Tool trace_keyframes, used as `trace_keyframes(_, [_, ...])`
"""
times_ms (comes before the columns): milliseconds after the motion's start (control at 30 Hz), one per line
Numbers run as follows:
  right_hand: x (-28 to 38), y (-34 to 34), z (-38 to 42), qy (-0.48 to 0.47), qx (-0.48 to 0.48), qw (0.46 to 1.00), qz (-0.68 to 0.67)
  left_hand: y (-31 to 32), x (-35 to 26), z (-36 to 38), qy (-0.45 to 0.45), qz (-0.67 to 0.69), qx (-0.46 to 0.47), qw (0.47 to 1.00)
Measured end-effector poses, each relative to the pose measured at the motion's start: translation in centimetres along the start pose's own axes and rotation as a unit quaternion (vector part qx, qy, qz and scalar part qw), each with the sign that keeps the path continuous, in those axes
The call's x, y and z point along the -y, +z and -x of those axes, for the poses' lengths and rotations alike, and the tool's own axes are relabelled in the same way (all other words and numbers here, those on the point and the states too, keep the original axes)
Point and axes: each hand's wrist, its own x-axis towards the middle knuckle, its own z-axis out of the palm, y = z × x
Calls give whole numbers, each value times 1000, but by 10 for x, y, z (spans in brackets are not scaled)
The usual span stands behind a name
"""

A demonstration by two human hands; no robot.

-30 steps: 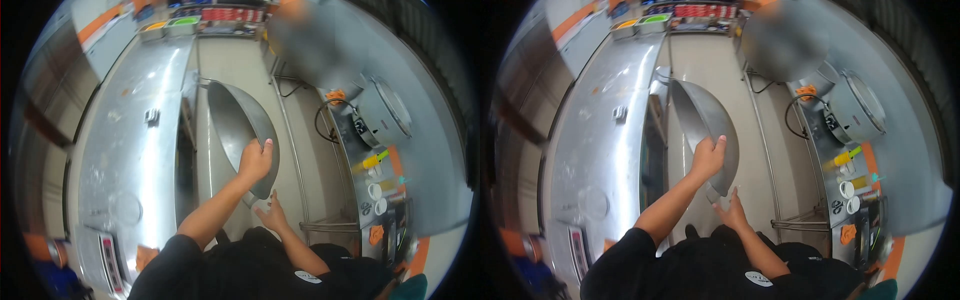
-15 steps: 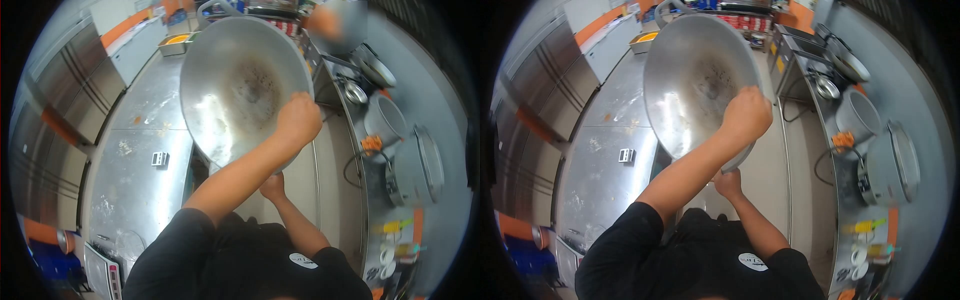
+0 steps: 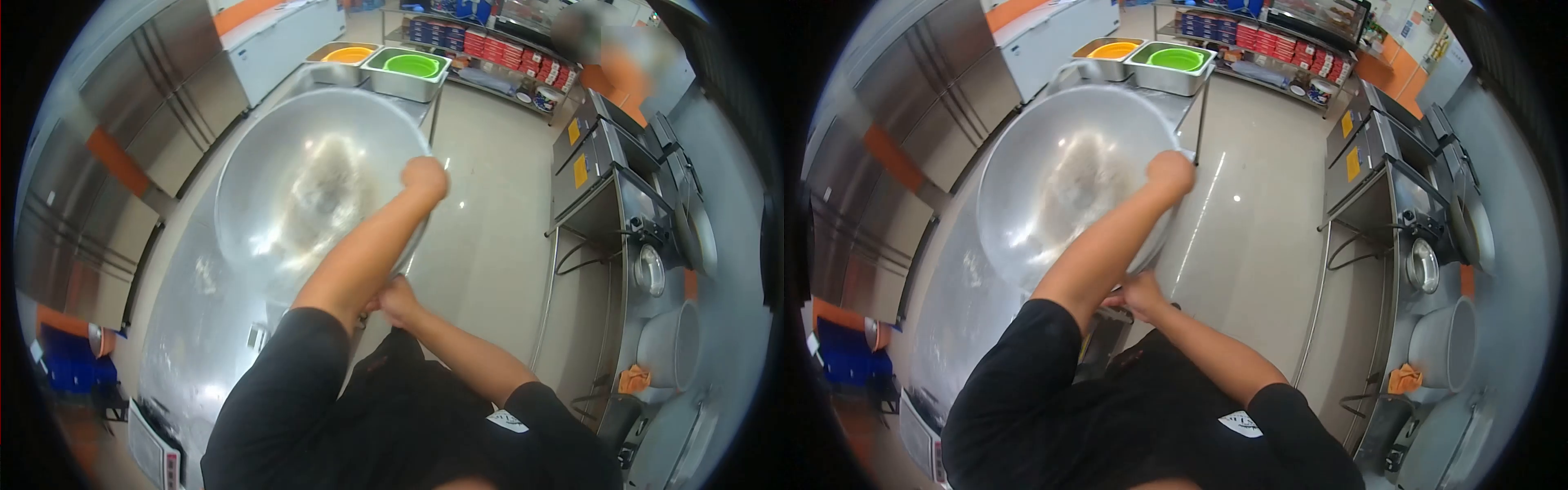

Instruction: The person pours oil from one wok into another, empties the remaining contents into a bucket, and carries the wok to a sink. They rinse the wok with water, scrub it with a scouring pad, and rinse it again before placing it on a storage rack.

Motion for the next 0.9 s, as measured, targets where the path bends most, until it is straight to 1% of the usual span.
trace_keyframes(33, [9,-3,-18,27,-4,999,21,-5,14,-17,36,-26,30,999])
trace_keyframes(67, [20,-6,-35,29,-1,999,23,27,32,-61,-2,16,-8,1000])
trace_keyframes(100, [28,-11,-52,26,0,999,20,8,36,-68,13,-10,17,1000])
trace_keyframes(133, [38,-17,-66,68,-12,997,38,10,44,-88,40,-81,57,994])
trace_keyframes(167, [64,-18,-72,110,-16,993,51,30,57,-123,-8,-79,89,993])
trace_keyframes(200, [48,-37,-98,87,21,996,22,27,61,-136,-20,-70,81,994])
trace_keyframes(233, [56,-45,-110,112,26,993,28,15,56,-143,-86,-44,104,990])
trace_keyframes(267, [47,-61,-131,98,68,993,-7,17,59,-159,-96,-46,107,988])
trace_keyframes(300, [76,-65,-132,168,96,981,0,22,67,-176,-108,-48,111,987])
trace_keyframes(333, [77,-76,-146,197,139,971,1,31,77,-195,-95,-73,108,987])
trace_keyframes(367, [74,-93,-157,165,190,967,46,40,86,-211,-82,-96,108,986])
trace_keyframes(400, [78,-111,-166,135,243,956,94,45,95,-222,-100,-92,97,986])
trace_keyframes(433, [98,-133,-167,102,270,941,176,46,102,-235,-117,-86,84,986])
trace_keyframes(500, [121,-198,-166,44,298,887,350,43,111,-251,-142,-102,59,983])
trace_keyframes(533, [120,-244,-168,-24,301,853,426,55,131,-267,-133,-118,66,982])
trace_keyframes(567, [125,-290,-164,-11,276,842,463,51,129,-269,-139,-135,37,980])
trace_keyframes(600, [97,-352,-164,-72,188,804,560,44,120,-269,-137,-165,24,976])
trace_keyframes(633, [110,-400,-156,28,173,785,593,49,125,-272,-140,-207,-26,968])
trace_keyframes(667, [102,-458,-141,-5,95,783,615,39,111,-275,-156,-216,15,964])
trace_keyframes(700, [68,-529,-139,4,69,758,649,39,104,-278,-141,-272,8,952])
trace_keyframes(733, [77,-563,-109,66,-70,793,602,29,78,-283,-156,-270,21,950])
trace_keyframes(767, [94,-597,-78,88,-93,802,583,36,63,-286,-92,-277,-16,956])
trace_keyframes(800, [130,-608,-39,120,-163,840,503,41,29,-289,-38,-300,-31,953])
trace_keyframes(833, [125,-641,-20,106,-203,871,434,49,-7,-291,3,-277,-4,961])
trace_keyframes(867, [151,-658,7,159,-191,866,434,45,-67,-294,36,-170,88,981])
trace_keyframes(900, [181,-668,24,286,-112,895,324,62,-108,-299,112,-76,130,982])
